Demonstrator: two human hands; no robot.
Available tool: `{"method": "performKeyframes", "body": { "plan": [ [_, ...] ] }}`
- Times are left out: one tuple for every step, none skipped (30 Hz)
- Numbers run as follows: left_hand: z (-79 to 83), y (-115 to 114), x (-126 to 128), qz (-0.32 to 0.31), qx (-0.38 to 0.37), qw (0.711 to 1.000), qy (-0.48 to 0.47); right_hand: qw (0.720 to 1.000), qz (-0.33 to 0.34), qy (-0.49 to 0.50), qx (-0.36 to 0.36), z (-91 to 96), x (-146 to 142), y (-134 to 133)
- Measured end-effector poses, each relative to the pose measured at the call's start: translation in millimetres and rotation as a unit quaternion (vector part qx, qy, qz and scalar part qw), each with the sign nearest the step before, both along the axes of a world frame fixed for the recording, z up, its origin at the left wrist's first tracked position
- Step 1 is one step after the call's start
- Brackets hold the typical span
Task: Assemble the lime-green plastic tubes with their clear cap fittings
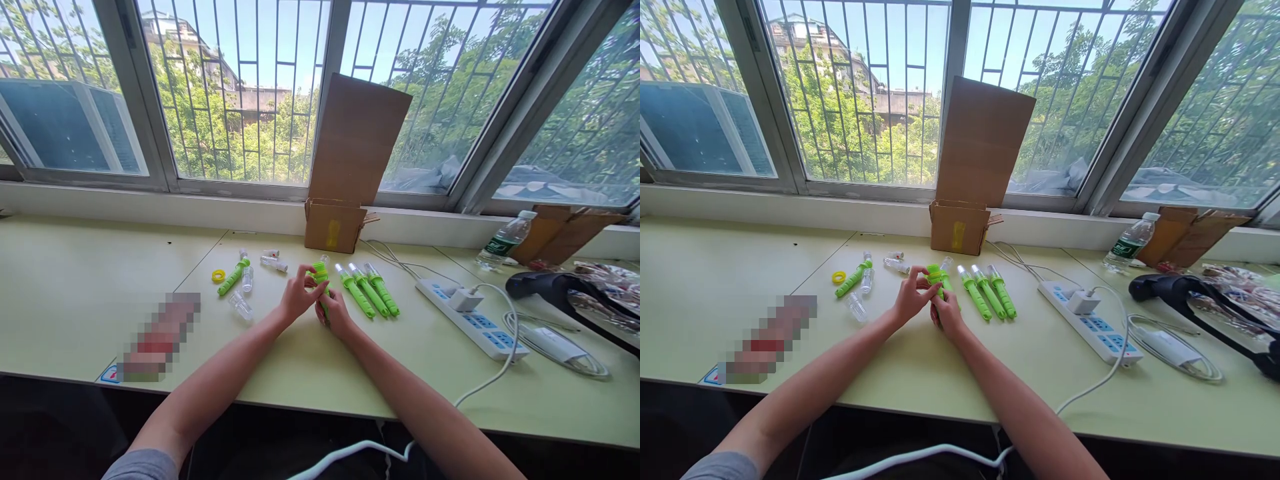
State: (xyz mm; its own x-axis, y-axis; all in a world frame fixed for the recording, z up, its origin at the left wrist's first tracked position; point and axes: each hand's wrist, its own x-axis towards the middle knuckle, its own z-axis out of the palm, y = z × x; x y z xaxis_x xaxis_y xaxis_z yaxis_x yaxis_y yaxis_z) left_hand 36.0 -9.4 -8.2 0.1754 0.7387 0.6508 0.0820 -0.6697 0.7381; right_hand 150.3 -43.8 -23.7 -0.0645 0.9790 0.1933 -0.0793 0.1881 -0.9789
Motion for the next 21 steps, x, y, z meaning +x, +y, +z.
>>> {"method": "performKeyframes", "body": {
  "plan": [
    [0.1,-0.9,0.0,-0.001,0.001,1.000,0.000,1.000,-0.002,-0.004,0.005,-0.5,0.2,0.9],
    [0.2,-1.8,-0.1,0.001,0.002,1.000,-0.001,1.000,-0.008,-0.008,0.010,-1.1,0.4,2.0],
    [0.2,-2.5,-0.2,0.003,0.003,1.000,-0.003,1.000,-0.015,-0.013,0.012,-1.7,0.4,3.0],
    [0.1,-3.1,-0.3,0.005,0.003,1.000,-0.005,0.999,-0.024,-0.020,0.013,-2.3,0.4,4.0],
    [0.0,-3.3,-0.3,0.006,0.002,1.000,-0.008,0.999,-0.034,-0.026,0.012,-2.9,0.4,4.7],
    [-0.3,-3.3,-0.3,0.005,0.001,1.000,-0.012,0.999,-0.043,-0.032,0.010,-3.4,0.2,5.2],
    [-0.5,-3.0,-0.2,0.003,-0.002,1.000,-0.014,0.998,-0.050,-0.035,0.007,-3.8,0.0,5.3],
    [-0.8,-2.5,-0.2,0.001,-0.005,1.000,-0.015,0.998,-0.056,-0.035,0.005,-4.0,-0.2,5.2],
    [-1.1,-1.8,-0.2,-0.001,-0.008,1.000,-0.015,0.997,-0.062,-0.035,0.004,-4.1,-0.5,4.9],
    [-1.4,-1.0,-0.3,-0.001,-0.011,1.000,-0.014,0.997,-0.067,-0.034,0.004,-4.0,-0.8,4.4],
    [-1.6,-0.2,-0.4,-0.002,-0.012,1.000,-0.014,0.997,-0.072,-0.035,0.006,-3.8,-1.1,3.8],
    [-1.7,0.4,-0.5,-0.003,-0.013,1.000,-0.013,0.996,-0.075,-0.037,0.009,-3.5,-1.4,3.2],
    [-1.7,0.9,-0.6,-0.003,-0.012,1.000,-0.012,0.996,-0.077,-0.039,0.012,-3.2,-1.7,2.7],
    [-1.6,1.1,-0.6,-0.003,-0.011,1.000,-0.011,0.996,-0.079,-0.041,0.015,-2.9,-1.9,2.2],
    [-1.3,1.1,-0.6,-0.003,-0.009,1.000,-0.011,0.996,-0.080,-0.041,0.017,-2.7,-2.1,1.9],
    [-1.0,0.9,-0.6,-0.004,-0.008,1.000,-0.012,0.996,-0.082,-0.042,0.019,-2.5,-2.2,1.7],
    [-0.6,0.6,-0.5,-0.005,-0.006,1.000,-0.013,0.995,-0.084,-0.043,0.020,-2.3,-2.2,1.6],
    [-0.1,0.2,-0.4,-0.006,-0.005,1.000,-0.014,0.995,-0.086,-0.044,0.021,-2.2,-2.2,1.5],
    [0.2,-0.2,-0.2,-0.008,-0.005,1.000,-0.015,0.995,-0.088,-0.045,0.022,-2.1,-2.2,1.5],
    [0.6,-0.5,-0.1,-0.009,-0.006,1.000,-0.016,0.995,-0.088,-0.045,0.024,-1.9,-2.2,1.4],
    [0.8,-0.7,0.0,-0.009,-0.007,1.000,-0.016,0.995,-0.087,-0.046,0.026,-1.7,-2.2,1.2]
  ]
}}
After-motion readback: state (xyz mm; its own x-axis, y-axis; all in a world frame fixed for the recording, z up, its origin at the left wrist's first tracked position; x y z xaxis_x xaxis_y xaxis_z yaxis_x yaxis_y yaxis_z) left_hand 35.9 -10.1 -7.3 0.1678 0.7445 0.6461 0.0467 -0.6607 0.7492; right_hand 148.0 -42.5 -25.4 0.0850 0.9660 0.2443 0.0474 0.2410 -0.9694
